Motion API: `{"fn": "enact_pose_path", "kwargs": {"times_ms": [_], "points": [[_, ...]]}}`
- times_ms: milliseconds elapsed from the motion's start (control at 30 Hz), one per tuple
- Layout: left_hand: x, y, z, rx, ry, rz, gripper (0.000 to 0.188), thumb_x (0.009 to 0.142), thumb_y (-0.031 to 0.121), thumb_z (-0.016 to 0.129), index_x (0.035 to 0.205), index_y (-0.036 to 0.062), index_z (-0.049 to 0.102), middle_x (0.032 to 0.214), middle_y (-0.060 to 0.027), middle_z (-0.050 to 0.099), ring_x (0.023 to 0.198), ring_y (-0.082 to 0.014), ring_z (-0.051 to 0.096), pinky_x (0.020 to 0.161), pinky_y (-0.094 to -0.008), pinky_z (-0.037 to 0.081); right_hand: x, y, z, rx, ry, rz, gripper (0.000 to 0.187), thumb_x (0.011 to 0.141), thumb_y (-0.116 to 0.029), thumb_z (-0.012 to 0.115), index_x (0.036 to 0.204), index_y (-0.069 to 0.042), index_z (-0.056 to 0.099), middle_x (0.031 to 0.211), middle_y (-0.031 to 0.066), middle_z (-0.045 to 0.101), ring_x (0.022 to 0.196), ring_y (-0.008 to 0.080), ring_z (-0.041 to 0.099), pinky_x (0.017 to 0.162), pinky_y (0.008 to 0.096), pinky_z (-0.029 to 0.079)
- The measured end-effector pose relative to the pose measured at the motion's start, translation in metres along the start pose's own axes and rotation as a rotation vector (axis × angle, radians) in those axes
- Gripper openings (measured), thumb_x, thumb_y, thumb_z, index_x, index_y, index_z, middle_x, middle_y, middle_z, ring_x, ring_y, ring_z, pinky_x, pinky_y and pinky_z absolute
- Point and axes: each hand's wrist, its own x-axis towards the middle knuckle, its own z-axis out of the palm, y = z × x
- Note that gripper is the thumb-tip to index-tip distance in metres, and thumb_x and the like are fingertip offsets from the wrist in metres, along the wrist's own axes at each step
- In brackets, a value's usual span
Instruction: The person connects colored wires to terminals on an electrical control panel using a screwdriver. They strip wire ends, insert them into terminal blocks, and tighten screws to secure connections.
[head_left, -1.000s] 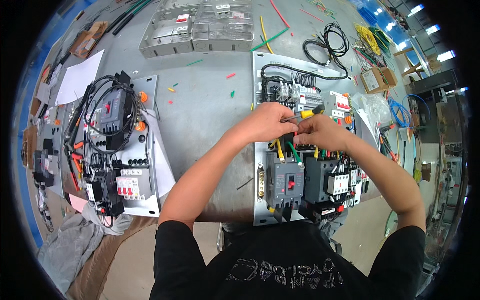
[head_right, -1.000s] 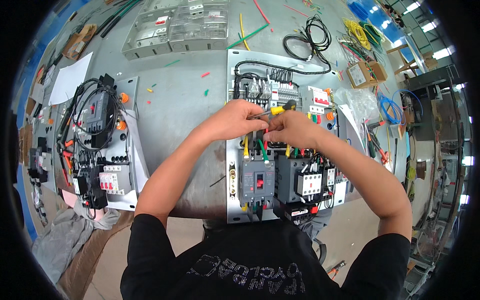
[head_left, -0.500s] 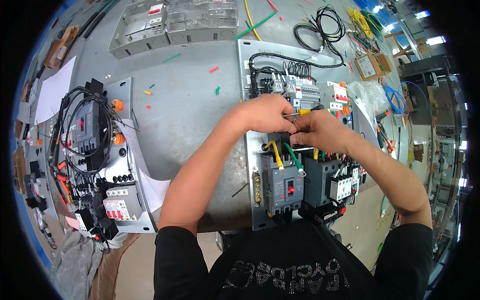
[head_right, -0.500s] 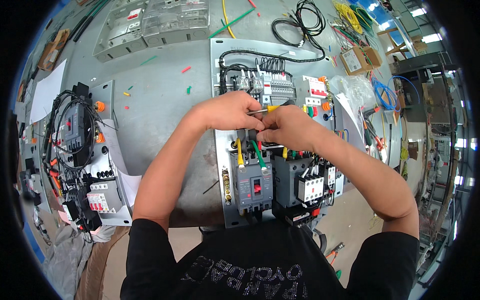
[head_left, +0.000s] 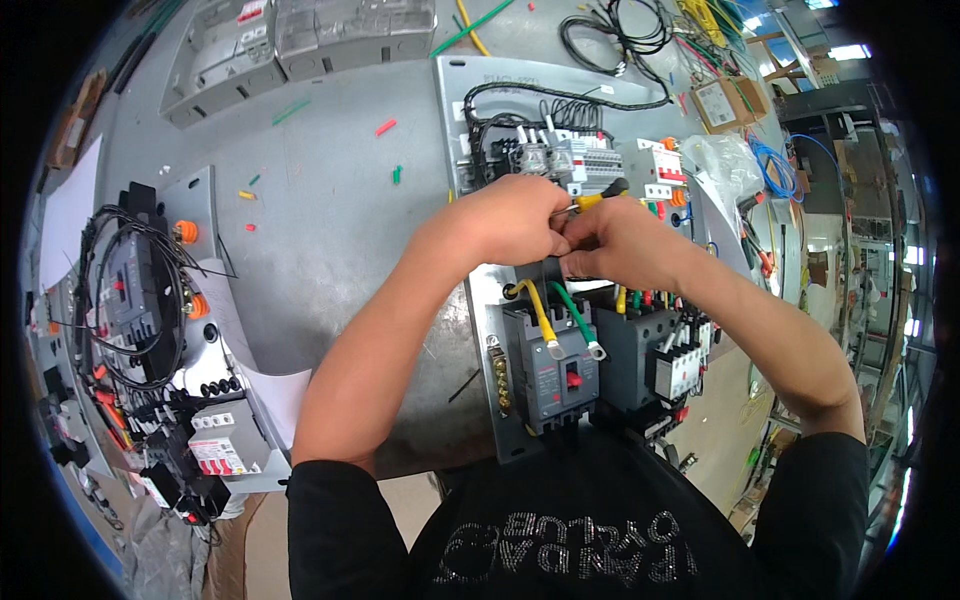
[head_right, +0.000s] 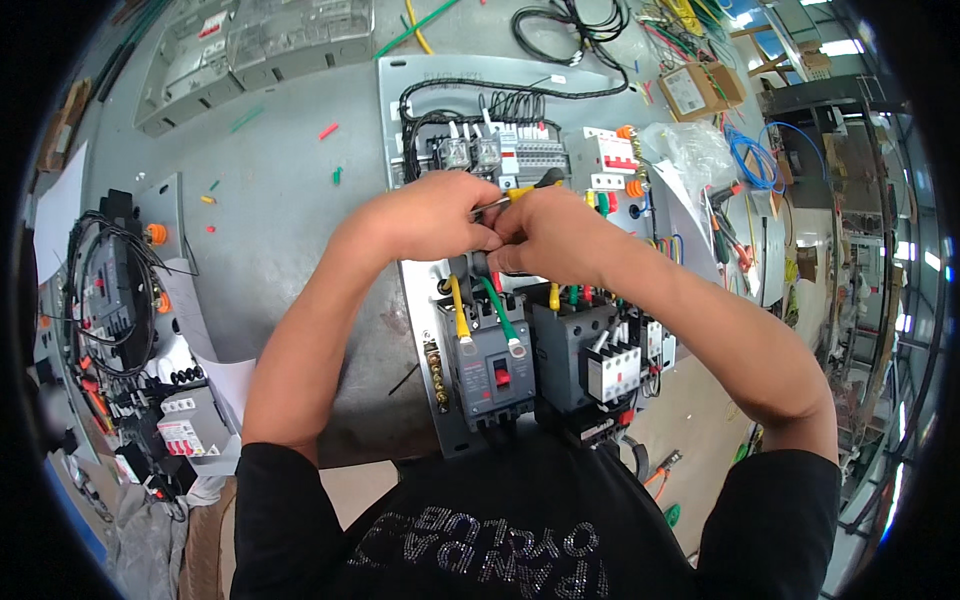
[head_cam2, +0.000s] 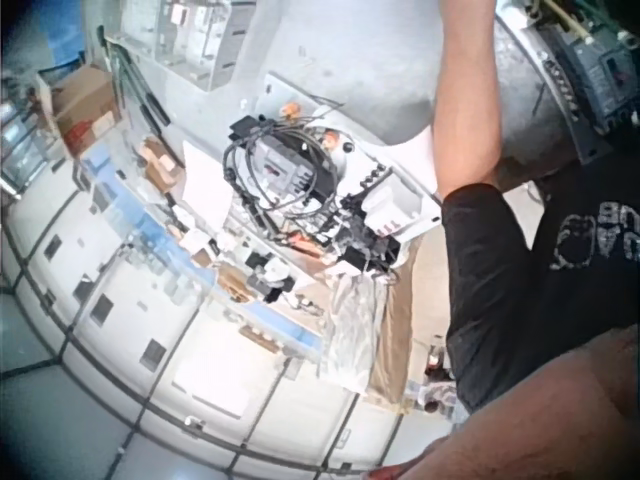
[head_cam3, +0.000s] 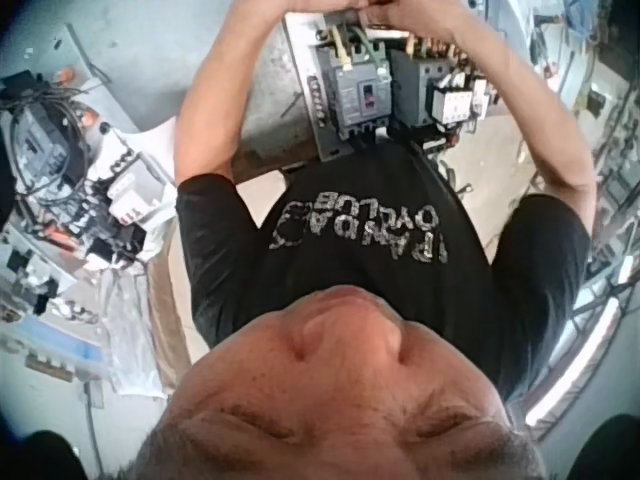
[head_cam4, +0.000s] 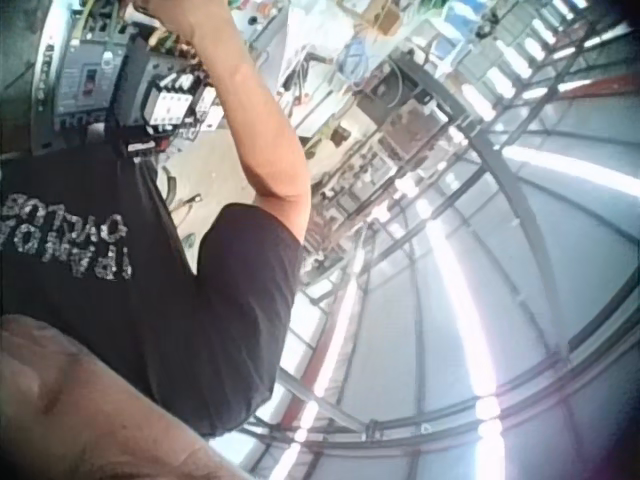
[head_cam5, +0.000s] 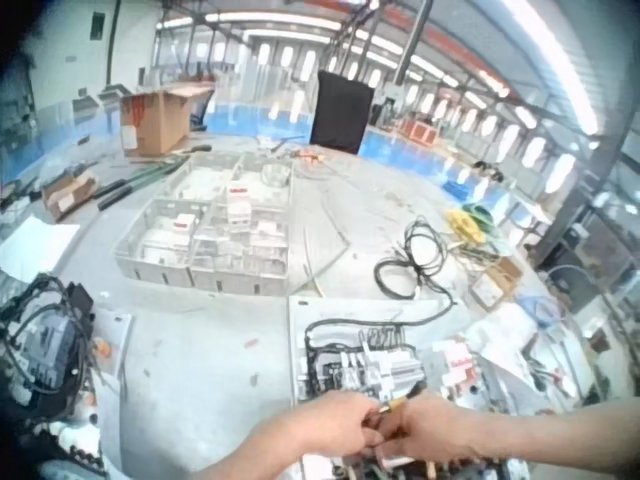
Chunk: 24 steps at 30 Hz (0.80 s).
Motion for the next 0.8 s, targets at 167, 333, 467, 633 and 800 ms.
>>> {"fn": "enact_pose_path", "kwargs": {"times_ms": [167, 333, 467, 633, 800], "points": [[-0.007, -0.013, 0.001, -0.151, 0.040, 0.078, 0.029, 0.095, 0.022, 0.079, 0.114, 0.0012, 0.075, 0.092, -0.0061, 0.075, 0.085, -0.0112, 0.063, 0.078, -0.0333, 0.053, -0.005, 0.011, -0.018, -0.040, -0.082, -0.153, 0.026, 0.098, -0.022, 0.079, 0.113, -0.001, 0.078, 0.096, 0.0129, 0.078, 0.087, 0.0227, 0.072, 0.084, 0.0379, 0.057], [-0.049, 0.004, -0.008, -0.314, 0.270, -0.026, 0.024, 0.100, 0.022, 0.073, 0.111, 0.0006, 0.075, 0.083, -0.0065, 0.071, 0.078, -0.0108, 0.060, 0.072, -0.0326, 0.050, -0.053, 0.029, -0.046, 0.152, 0.192, -0.207, 0.023, 0.101, -0.014, 0.076, 0.116, 0.002, 0.077, 0.104, 0.0090, 0.079, 0.097, 0.0158, 0.072, 0.092, 0.0343, 0.057], [-0.063, 0.014, -0.002, -0.254, 0.322, -0.017, 0.021, 0.097, 0.017, 0.077, 0.111, 0.0008, 0.077, 0.076, -0.0037, 0.065, 0.071, -0.0098, 0.054, 0.067, -0.0321, 0.047, -0.060, 0.043, -0.047, 0.252, 0.326, -0.194, 0.021, 0.100, -0.014, 0.078, 0.113, 0.002, 0.077, 0.102, 0.0081, 0.078, 0.094, 0.0168, 0.071, 0.089, 0.0339, 0.058], [-0.069, 0.010, 0.015, -0.201, 0.332, -0.158, 0.028, 0.093, 0.014, 0.080, 0.119, 0.0035, 0.079, 0.077, -0.0068, 0.069, 0.071, -0.0130, 0.059, 0.069, -0.0334, 0.051, -0.047, 0.042, -0.029, 0.090, 0.384, -0.425, 0.028, 0.095, -0.025, 0.079, 0.110, -0.002, 0.079, 0.098, 0.0153, 0.079, 0.091, 0.0296, 0.076, 0.086, 0.0403, 0.059], [-0.069, 0.008, 0.033, -0.111, 0.413, -0.190, 0.022, 0.094, 0.008, 0.080, 0.116, 0.0025, 0.078, 0.074, 0.0059, 0.055, 0.070, -0.0048, 0.046, 0.063, -0.0258, 0.042, -0.026, 0.043, -0.016, -0.025, 0.264, -0.476, 0.029, 0.095, -0.028, 0.077, 0.111, -0.004, 0.082, 0.100, 0.0169, 0.080, 0.093, 0.0329, 0.077, 0.087, 0.0431, 0.060]]}}
